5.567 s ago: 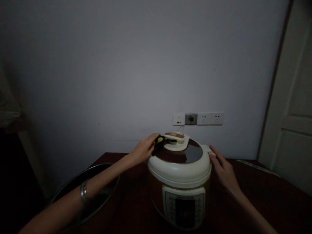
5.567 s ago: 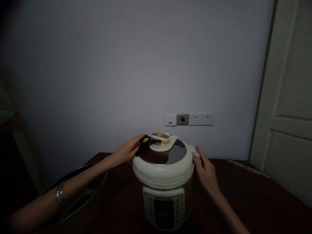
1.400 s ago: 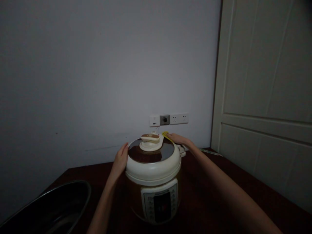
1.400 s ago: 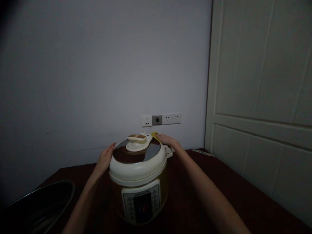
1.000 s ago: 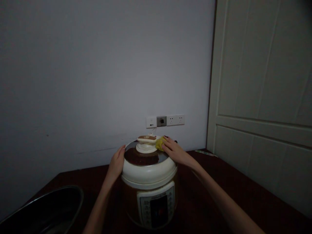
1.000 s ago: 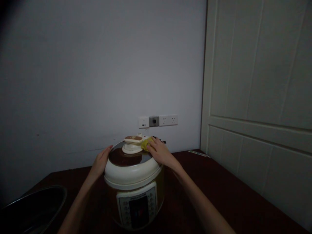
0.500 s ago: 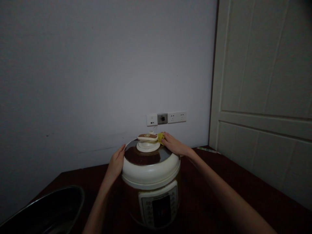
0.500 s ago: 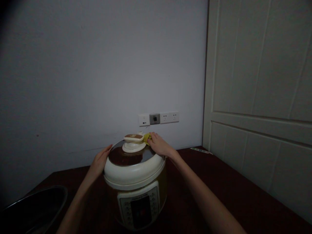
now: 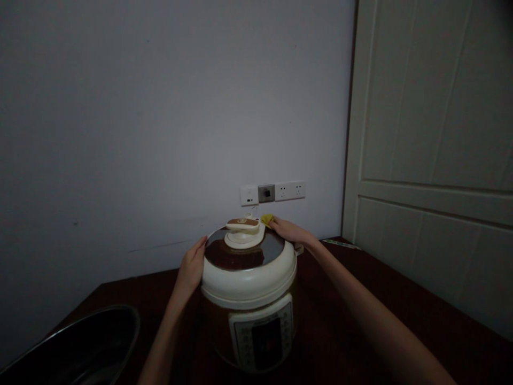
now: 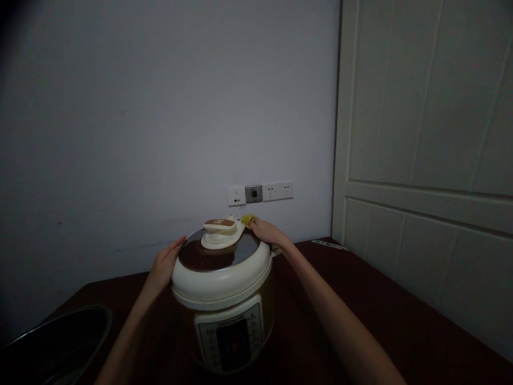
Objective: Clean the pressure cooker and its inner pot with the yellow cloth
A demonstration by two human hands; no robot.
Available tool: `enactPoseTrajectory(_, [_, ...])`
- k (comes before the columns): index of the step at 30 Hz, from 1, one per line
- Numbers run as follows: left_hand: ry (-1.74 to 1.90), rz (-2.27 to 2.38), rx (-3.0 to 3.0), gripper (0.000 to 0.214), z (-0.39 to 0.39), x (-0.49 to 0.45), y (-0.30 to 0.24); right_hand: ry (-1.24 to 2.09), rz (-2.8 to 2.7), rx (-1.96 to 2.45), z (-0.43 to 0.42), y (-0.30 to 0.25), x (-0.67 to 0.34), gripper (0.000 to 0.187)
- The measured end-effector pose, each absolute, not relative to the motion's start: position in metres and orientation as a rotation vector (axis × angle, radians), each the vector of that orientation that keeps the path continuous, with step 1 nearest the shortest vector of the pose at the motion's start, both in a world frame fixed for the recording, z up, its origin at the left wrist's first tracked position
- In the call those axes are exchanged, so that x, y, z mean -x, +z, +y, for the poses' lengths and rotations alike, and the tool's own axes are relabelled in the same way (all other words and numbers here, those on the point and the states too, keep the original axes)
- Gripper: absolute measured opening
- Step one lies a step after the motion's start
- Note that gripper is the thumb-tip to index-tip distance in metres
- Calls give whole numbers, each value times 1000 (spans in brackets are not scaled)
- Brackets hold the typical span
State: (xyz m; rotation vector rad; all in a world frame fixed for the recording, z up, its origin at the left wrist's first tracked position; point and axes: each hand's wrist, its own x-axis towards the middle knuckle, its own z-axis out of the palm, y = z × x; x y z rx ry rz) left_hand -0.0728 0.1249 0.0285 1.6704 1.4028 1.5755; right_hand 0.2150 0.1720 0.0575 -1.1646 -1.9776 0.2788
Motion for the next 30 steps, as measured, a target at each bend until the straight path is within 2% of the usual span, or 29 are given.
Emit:
enactPoseTrajectory(5, [1575, 1390, -1684, 48, 125, 74, 27, 220, -2009, 1170, 129, 51, -210, 38])
enactPoseTrajectory(11, [1580, 1404, -1707, 45, 125, 74, 26, -25, -1961, 1136, 47, 31, -182, 51])
enactPoseTrajectory(17, [1562, 1392, -1705, 43, 125, 75, 25, -345, -2151, 945, -7, 11, -143, 60])
enactPoseTrajectory(22, [1634, 1305, -1621, 36, 127, 73, 24, -576, -2144, 868, 0, 3, -113, 49])
enactPoseTrajectory(30, [1735, 993, -1039, 35, 119, 106, 42, -421, -2361, 932, 39, 56, -65, 36])
